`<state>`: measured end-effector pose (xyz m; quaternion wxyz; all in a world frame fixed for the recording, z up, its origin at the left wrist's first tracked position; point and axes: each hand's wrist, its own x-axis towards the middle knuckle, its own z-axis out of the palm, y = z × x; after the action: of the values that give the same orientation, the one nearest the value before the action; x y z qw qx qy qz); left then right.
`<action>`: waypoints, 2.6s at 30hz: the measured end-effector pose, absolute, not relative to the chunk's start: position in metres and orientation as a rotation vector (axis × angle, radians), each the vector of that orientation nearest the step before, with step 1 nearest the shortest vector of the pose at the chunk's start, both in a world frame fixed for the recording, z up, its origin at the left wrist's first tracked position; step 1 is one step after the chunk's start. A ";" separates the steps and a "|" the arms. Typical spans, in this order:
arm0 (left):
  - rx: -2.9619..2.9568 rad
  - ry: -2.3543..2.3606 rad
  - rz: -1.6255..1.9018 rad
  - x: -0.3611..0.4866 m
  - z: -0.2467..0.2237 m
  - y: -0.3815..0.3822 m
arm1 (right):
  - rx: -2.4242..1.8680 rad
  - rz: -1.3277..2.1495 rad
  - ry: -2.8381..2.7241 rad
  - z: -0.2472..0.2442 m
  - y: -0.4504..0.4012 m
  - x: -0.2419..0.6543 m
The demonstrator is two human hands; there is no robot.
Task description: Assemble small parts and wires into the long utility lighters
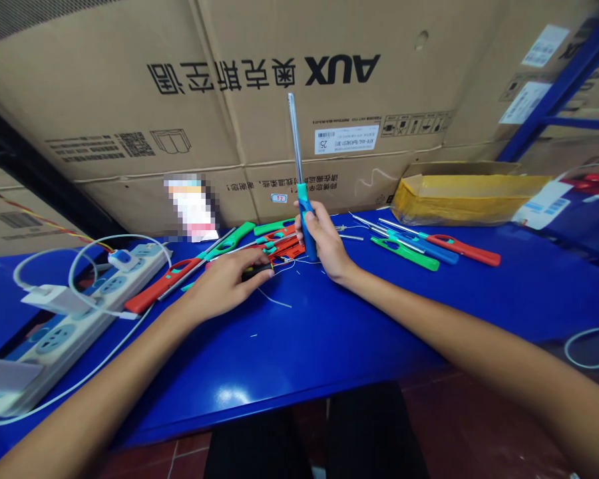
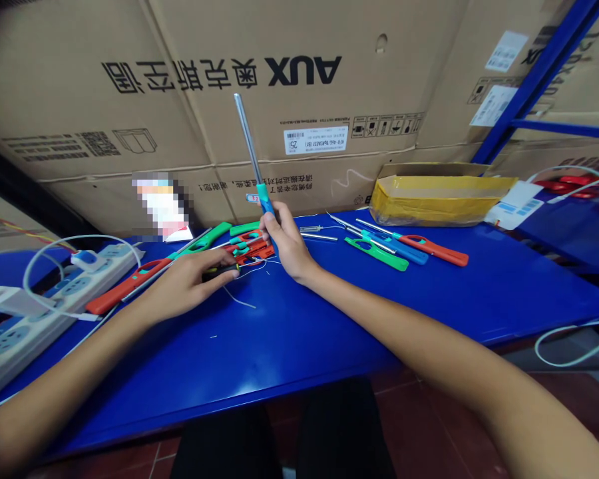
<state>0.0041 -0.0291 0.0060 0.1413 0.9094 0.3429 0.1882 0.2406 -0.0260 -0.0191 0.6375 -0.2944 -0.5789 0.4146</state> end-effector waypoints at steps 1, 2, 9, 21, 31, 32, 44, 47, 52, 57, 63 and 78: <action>2.634 0.983 0.513 0.005 0.007 -0.030 | -0.664 0.949 -1.315 -0.019 -0.026 0.241; 2.637 0.978 0.488 0.006 0.008 -0.030 | -0.657 0.955 -1.309 -0.019 -0.026 0.241; 2.569 1.022 0.622 0.004 0.002 -0.032 | -0.690 0.973 -1.300 -0.021 -0.025 0.240; 2.544 1.008 0.584 0.004 0.000 -0.027 | -0.644 0.981 -1.300 -0.021 -0.022 0.240; 2.573 0.990 0.535 0.005 0.003 -0.028 | -0.617 0.995 -1.294 -0.021 -0.024 0.238; 2.559 1.001 0.554 0.006 0.001 -0.029 | -0.611 0.995 -1.295 -0.021 -0.025 0.237; 2.580 1.002 0.567 0.004 0.004 -0.030 | -0.624 0.998 -1.252 -0.023 -0.021 0.240; 2.591 0.983 0.563 0.004 0.001 -0.029 | -0.652 0.991 -1.276 -0.023 -0.023 0.239; 2.618 0.977 0.530 0.003 0.001 -0.028 | -0.673 0.983 -1.313 -0.025 -0.023 0.238; 2.615 0.992 0.536 0.002 0.000 -0.027 | -0.659 0.982 -1.337 -0.027 -0.022 0.239; 2.625 1.010 0.525 0.003 0.002 -0.028 | -0.671 0.983 -1.344 -0.026 -0.023 0.239; 2.605 1.039 0.524 0.003 0.006 -0.029 | -0.661 1.018 -1.270 -0.021 -0.025 0.238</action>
<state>0.0032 -0.0287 0.0062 0.1436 0.9035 0.3605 0.1818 0.2378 -0.0254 -0.0214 0.6383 -0.2895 -0.5566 0.4460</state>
